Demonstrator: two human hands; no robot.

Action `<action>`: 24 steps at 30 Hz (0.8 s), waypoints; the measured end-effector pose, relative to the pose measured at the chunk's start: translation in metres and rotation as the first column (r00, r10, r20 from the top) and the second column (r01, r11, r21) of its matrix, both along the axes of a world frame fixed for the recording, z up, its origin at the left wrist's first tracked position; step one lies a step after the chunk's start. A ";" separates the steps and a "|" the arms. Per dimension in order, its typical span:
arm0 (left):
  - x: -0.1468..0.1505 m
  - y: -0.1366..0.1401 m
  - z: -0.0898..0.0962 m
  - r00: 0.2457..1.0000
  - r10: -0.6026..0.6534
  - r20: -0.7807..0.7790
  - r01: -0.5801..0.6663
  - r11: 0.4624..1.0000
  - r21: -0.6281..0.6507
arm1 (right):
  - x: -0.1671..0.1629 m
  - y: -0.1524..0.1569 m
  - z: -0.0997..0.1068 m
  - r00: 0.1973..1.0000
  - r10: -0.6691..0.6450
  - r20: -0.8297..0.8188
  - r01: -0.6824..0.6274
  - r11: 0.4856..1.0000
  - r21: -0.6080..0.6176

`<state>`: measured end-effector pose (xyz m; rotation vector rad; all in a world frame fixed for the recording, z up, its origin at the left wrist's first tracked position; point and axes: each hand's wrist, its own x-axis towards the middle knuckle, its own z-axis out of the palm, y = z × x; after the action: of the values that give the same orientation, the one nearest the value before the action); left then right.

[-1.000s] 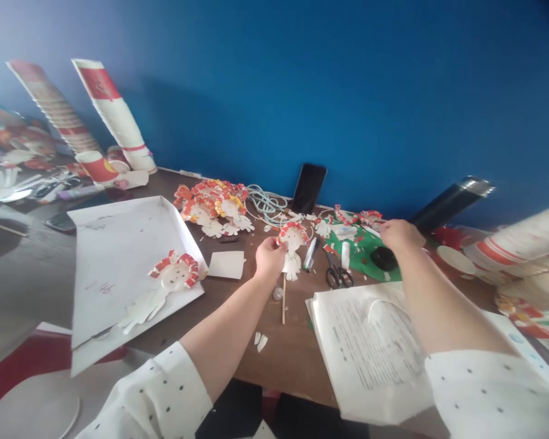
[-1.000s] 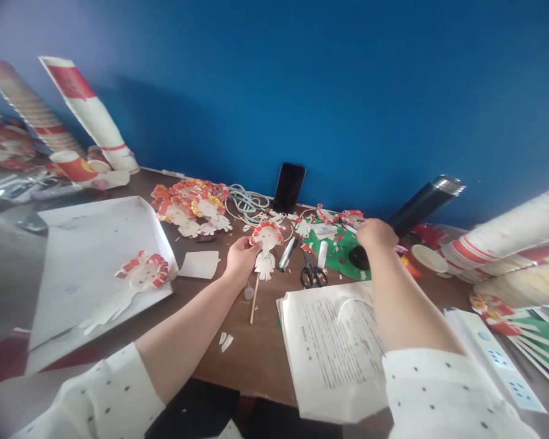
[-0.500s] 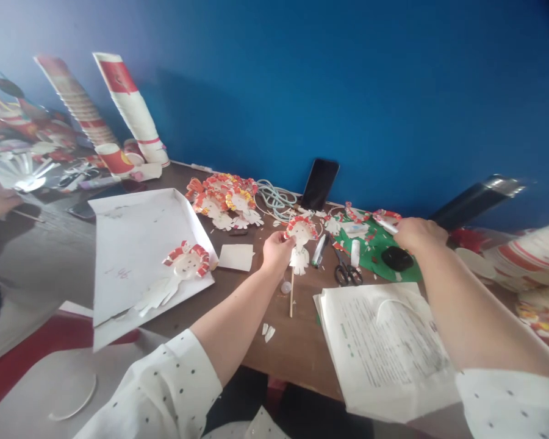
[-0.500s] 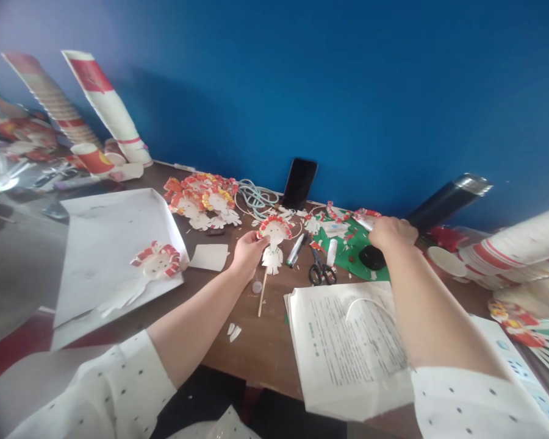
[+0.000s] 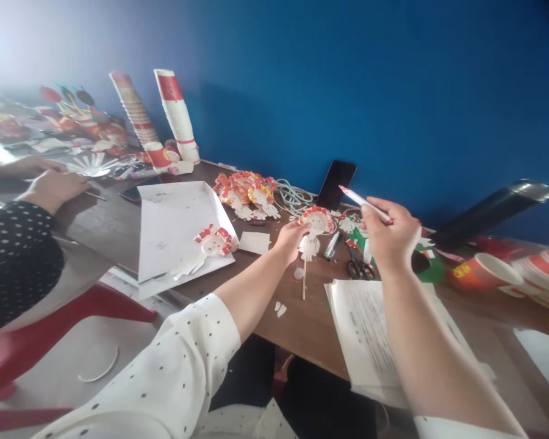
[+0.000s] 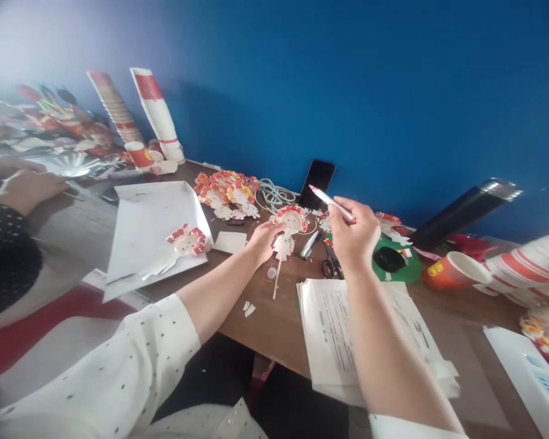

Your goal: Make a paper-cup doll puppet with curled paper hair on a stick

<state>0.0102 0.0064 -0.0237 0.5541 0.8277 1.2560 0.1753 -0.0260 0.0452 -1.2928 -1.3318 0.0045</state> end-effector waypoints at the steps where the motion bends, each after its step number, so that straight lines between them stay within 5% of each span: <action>1: 0.000 0.000 0.001 1.000 -0.005 0.028 0.005 1.000 -0.006 | -0.005 0.001 0.003 0.997 0.021 -0.074 -0.021 1.000 0.005; 6: 0.000 0.001 0.001 0.998 -0.008 0.068 0.009 1.000 -0.008 | -0.015 0.004 0.013 0.868 0.237 -0.437 -0.191 0.971 0.147; 10: 0.001 0.003 -0.002 1.000 0.002 0.016 -0.002 0.999 0.038 | -0.018 0.000 0.003 0.803 0.312 -0.508 -0.281 0.949 0.139; 20: 0.006 0.013 -0.018 0.998 -0.003 -0.062 0.010 0.993 0.115 | -0.047 -0.020 -0.025 0.901 0.313 -0.301 -0.261 0.944 0.202; 24: 0.008 0.015 -0.020 0.997 -0.022 -0.078 0.032 0.991 0.128 | -0.041 -0.016 -0.043 0.961 0.261 -0.090 -0.254 0.963 0.089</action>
<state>0.0182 0.0216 -0.0437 0.7190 0.8033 1.2756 0.1340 -0.0424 0.0024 -1.0335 -1.3912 0.1956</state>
